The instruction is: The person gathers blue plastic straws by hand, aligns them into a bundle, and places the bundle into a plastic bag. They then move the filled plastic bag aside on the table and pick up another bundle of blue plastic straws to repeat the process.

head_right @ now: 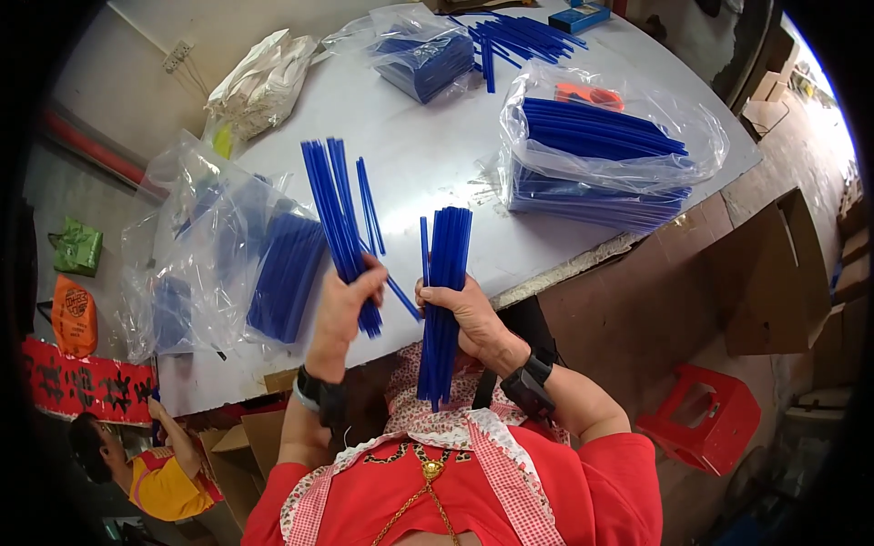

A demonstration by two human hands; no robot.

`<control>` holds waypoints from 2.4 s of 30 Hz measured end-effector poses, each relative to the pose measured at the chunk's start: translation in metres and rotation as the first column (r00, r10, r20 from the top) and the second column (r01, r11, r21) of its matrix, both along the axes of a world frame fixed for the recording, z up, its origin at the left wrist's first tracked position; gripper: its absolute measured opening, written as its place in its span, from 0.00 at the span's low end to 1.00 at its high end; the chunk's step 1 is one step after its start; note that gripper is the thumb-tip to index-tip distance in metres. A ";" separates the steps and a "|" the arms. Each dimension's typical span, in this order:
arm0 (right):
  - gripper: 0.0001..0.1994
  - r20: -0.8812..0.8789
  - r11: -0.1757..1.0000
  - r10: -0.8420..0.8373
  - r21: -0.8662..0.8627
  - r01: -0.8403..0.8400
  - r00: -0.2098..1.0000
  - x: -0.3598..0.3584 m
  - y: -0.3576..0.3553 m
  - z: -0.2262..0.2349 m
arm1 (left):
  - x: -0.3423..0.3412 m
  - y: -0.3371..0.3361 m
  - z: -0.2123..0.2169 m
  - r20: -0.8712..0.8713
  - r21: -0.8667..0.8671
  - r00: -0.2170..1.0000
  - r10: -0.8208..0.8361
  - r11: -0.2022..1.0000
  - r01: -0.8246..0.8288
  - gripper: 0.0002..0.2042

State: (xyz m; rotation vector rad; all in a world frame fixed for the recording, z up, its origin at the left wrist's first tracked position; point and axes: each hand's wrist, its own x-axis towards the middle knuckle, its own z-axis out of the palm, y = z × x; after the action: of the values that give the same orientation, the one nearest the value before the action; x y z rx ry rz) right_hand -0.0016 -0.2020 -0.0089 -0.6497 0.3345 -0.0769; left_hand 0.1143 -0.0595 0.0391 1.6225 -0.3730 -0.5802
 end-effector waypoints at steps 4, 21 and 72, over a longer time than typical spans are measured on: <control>0.11 0.035 0.997 0.030 0.066 -0.033 0.999 -0.009 0.004 0.002 | 0.087 0.002 -0.011 0.181 0.082 0.982 0.058 0.994 -0.074 0.07; 0.21 -0.020 0.980 0.113 0.169 -0.108 0.993 -0.022 0.008 -0.014 | -0.100 0.051 -0.044 -0.621 -0.151 0.780 -0.071 0.988 -0.031 0.21; 0.19 0.116 -0.425 0.143 -0.890 0.167 0.983 0.391 -0.095 0.010 | 0.004 0.100 -0.060 -0.609 0.034 0.774 0.174 0.980 -0.194 0.18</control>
State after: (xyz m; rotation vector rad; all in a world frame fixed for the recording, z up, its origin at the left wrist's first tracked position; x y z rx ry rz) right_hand 0.3891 -0.2971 0.0011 -2.6006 -0.0752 -0.5409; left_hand 0.1187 0.0406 -0.0212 1.3279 0.2601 -0.9024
